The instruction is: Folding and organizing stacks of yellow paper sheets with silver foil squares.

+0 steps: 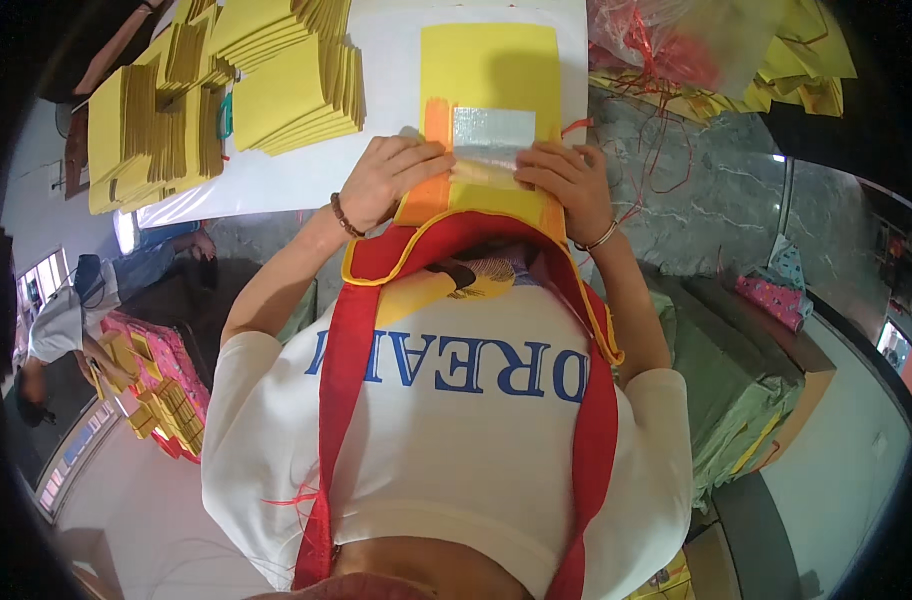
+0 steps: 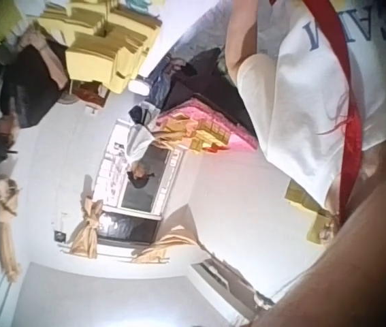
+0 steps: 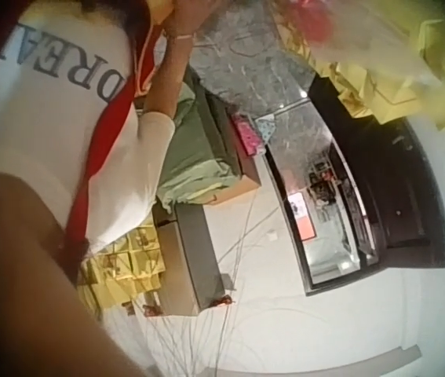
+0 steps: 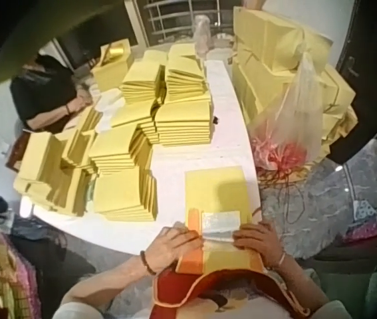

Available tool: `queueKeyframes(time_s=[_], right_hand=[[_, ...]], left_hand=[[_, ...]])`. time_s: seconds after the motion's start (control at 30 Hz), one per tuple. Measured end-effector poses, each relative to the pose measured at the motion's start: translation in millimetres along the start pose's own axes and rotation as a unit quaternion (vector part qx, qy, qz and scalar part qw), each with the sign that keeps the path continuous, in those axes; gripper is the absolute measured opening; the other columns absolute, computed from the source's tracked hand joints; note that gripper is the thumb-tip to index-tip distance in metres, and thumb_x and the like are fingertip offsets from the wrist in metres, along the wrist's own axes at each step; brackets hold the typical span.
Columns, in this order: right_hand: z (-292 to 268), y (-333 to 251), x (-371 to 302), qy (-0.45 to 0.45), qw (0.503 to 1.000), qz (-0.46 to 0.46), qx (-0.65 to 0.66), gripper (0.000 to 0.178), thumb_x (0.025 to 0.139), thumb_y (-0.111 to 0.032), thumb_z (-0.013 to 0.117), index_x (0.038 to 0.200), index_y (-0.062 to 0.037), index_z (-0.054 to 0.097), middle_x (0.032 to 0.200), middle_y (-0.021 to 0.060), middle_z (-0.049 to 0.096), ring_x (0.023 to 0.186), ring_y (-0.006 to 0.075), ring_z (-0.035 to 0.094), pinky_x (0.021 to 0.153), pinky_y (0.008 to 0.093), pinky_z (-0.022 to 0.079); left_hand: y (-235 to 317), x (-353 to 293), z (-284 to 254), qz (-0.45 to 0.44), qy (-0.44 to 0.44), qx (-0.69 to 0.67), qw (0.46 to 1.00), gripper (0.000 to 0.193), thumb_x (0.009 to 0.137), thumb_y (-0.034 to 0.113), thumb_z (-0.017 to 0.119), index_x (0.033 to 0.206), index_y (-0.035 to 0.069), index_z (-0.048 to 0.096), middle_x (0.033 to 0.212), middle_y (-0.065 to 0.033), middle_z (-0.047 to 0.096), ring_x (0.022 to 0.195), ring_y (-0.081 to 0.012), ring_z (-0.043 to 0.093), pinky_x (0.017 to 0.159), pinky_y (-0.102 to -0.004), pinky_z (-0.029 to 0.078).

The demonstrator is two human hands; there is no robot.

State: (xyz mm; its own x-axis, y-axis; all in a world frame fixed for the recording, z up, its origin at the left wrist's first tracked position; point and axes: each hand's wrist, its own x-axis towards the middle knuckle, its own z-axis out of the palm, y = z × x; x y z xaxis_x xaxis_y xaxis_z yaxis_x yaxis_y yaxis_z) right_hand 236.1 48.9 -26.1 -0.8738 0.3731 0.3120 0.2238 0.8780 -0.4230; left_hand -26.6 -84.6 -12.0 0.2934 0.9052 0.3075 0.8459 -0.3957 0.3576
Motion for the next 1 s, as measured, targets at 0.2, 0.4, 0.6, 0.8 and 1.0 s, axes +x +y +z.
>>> queueKeyframes(time_s=[0.2,0.4,0.6,0.8,1.0], right_hand=[[8.4,7.1,3.0,0.021,0.979,0.145,0.141,0.03,0.08,-0.026,0.063,0.106,-0.0124,0.062,0.097,0.0037,0.065,0.092,0.0193,0.061,0.079,0.0349,0.039],[27.1,14.0,21.6,0.155,0.868,0.346,0.322,0.045,0.079,-0.023,0.068,0.118,-0.0046,0.055,0.088,0.0091,0.066,0.066,0.0133,0.061,0.056,0.0251,0.046],[9.9,2.2,35.6,0.118,0.879,0.348,0.303,0.054,0.077,-0.016,0.07,0.125,-0.0017,0.05,0.092,0.0074,0.066,0.068,0.009,0.059,0.059,0.0225,0.046],[13.3,5.3,40.8,0.078,0.877,0.418,0.224,0.049,0.077,-0.02,0.068,0.123,-0.0066,0.054,0.081,0.0095,0.066,0.062,0.0087,0.057,0.057,0.0234,0.045],[40.1,20.3,32.5,0.188,0.875,0.357,0.268,0.048,0.077,-0.022,0.067,0.122,-0.0071,0.056,0.066,0.0072,0.061,0.051,0.0091,0.048,0.051,0.0265,0.041]], left_hand=[[-3.0,17.1,4.0,-0.126,0.014,-0.123,0.984,0.021,0.083,0.016,0.054,0.1,0.007,0.062,0.08,-0.0063,0.062,0.075,-0.022,0.056,0.066,-0.0345,0.042],[-22.0,36.7,14.1,-0.397,-0.04,-0.31,0.863,0.035,0.087,0.034,0.054,0.099,0.002,0.062,0.063,-0.0172,0.057,0.059,-0.0292,0.057,0.056,-0.0389,0.043],[-33.6,40.3,25.2,-0.428,-0.04,-0.35,0.832,0.033,0.086,0.03,0.055,0.103,0.002,0.062,0.067,-0.0132,0.06,0.06,-0.021,0.057,0.059,-0.0342,0.044],[-38.0,45.1,28.7,-0.456,-0.043,-0.38,0.804,0.034,0.085,0.029,0.057,0.102,-0.001,0.061,0.074,-0.0096,0.064,0.062,-0.0168,0.058,0.06,-0.0315,0.045],[-36.3,45.2,33.1,-0.454,0.048,-0.429,0.78,0.027,0.082,0.021,0.063,0.097,0.0,0.056,0.071,-0.006,0.062,0.061,-0.014,0.057,0.055,-0.0284,0.045]])
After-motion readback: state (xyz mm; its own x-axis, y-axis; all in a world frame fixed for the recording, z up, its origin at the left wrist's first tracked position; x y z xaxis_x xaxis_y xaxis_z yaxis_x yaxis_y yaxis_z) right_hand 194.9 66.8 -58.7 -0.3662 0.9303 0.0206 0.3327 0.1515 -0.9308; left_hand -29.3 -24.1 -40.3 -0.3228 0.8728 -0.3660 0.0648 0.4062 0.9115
